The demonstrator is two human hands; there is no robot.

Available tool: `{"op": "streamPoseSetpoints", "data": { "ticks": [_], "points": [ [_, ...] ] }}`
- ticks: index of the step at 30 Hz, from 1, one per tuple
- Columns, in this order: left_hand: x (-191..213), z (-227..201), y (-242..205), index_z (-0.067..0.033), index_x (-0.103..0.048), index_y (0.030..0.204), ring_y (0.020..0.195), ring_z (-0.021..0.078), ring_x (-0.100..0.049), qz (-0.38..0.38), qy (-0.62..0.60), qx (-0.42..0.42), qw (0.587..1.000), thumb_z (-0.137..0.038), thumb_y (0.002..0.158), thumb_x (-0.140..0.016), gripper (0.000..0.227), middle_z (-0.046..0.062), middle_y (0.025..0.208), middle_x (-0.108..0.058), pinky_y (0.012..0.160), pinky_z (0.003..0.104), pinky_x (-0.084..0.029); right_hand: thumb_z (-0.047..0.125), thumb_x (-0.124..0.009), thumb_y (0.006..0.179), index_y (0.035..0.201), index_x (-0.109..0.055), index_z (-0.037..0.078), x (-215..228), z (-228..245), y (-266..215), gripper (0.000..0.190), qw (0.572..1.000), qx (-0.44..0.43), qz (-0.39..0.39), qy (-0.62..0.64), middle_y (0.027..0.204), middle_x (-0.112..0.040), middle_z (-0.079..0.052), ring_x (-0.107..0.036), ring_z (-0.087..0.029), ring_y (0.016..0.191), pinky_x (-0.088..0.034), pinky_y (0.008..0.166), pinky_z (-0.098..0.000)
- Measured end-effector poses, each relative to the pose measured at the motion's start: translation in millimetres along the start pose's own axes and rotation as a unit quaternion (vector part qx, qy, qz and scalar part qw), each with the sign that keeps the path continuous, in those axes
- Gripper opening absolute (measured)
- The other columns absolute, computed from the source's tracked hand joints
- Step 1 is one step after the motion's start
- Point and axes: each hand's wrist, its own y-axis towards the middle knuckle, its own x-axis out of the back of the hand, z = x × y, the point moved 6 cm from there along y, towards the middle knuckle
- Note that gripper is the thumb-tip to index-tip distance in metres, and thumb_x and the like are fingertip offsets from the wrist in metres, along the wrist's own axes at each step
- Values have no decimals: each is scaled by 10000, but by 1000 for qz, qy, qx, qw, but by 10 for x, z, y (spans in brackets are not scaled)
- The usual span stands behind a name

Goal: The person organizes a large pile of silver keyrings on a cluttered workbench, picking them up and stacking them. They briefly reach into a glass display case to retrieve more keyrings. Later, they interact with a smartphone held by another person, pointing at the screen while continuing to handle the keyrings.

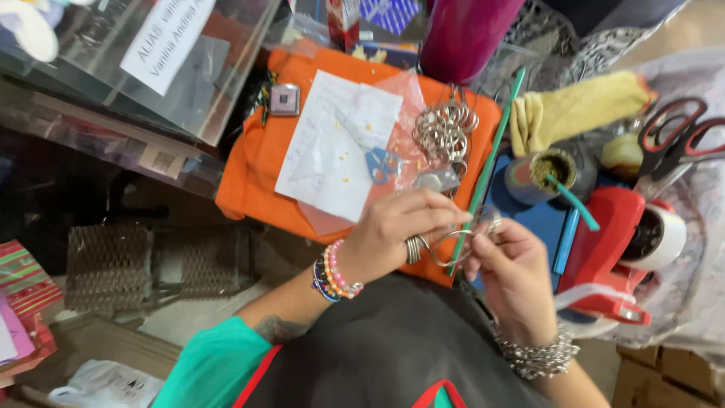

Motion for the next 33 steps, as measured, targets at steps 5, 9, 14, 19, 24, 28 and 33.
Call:
{"op": "streamPoseSetpoints", "data": {
  "ticks": [5, 9, 14, 19, 24, 28, 33],
  "points": [
    [-5, 23, -31, -68, -538, 1007, 782, 209, -566, 5, 24, 47, 999, 7, 979, -709, 189, 56, 886, -580, 743, 326, -445, 22, -724, 923, 983, -662, -43, 150, 161, -227, 108, 972, 60, -146, -172, 865, -700, -146, -654, -211, 630, -578, 657, -263],
    [-301, 185, -170, -85, -490, 1310, 1040, 236, -631, 81, 26, 91, 992, -188, 983, -723, 414, 56, 1113, -637, 983, 373, -501, 0, -732, 922, 986, -666, -23, 161, -35, -285, 95, 965, 76, -162, -192, 836, -688, -109, -672, -176, 663, -606, 683, -259],
    [-480, 344, -287, -96, -556, 1265, 887, 294, -653, 34, -19, 174, 984, -280, 931, -759, 432, 23, 804, -661, 926, 440, -506, -20, -784, 884, 990, -702, -96, 209, -199, -288, 155, 961, 118, -186, -165, 792, -696, -172, -690, -160, 645, -595, 616, -287],
    [-603, 311, -212, -118, -582, 1187, 713, 282, -642, 64, -59, 186, 979, -257, 915, -771, 359, 37, 696, -587, 755, 411, -539, 58, -735, 943, 933, -682, -79, 212, 1, -385, 148, 959, 117, -220, -135, 856, -717, -191, -687, -199, 649, -608, 592, -328],
    [-754, 384, -97, -163, -630, 1078, 687, 227, -652, 66, -20, 180, 981, -334, 841, -819, 348, 3, 703, -610, 711, 356, -541, 80, -689, 978, 948, -659, -78, 556, -219, -488, 164, 957, 139, -233, -99, 856, -684, -209, -657, -214, 582, -587, 547, -322],
    [-899, 537, -173, -174, -692, 961, 724, 186, -625, 47, -92, 239, 966, -393, 724, -886, 376, 10, 802, -658, 704, 339, -529, 138, -583, 1057, 1022, -643, -85, 446, -212, -572, 233, 973, 103, -205, -36, 952, -663, -199, -645, -212, 646, -580, 589, -311],
    [-954, 530, -103, -174, -699, 1020, 866, 255, -630, 76, -40, 246, 965, -385, 703, -883, 423, 29, 911, -658, 802, 403, -527, 196, -564, 1047, 1117, -612, -101, 587, -490, -573, 309, 985, 74, -156, 3, 1046, -674, -236, -656, -228, 653, -566, 537, -333]
  ]
}}
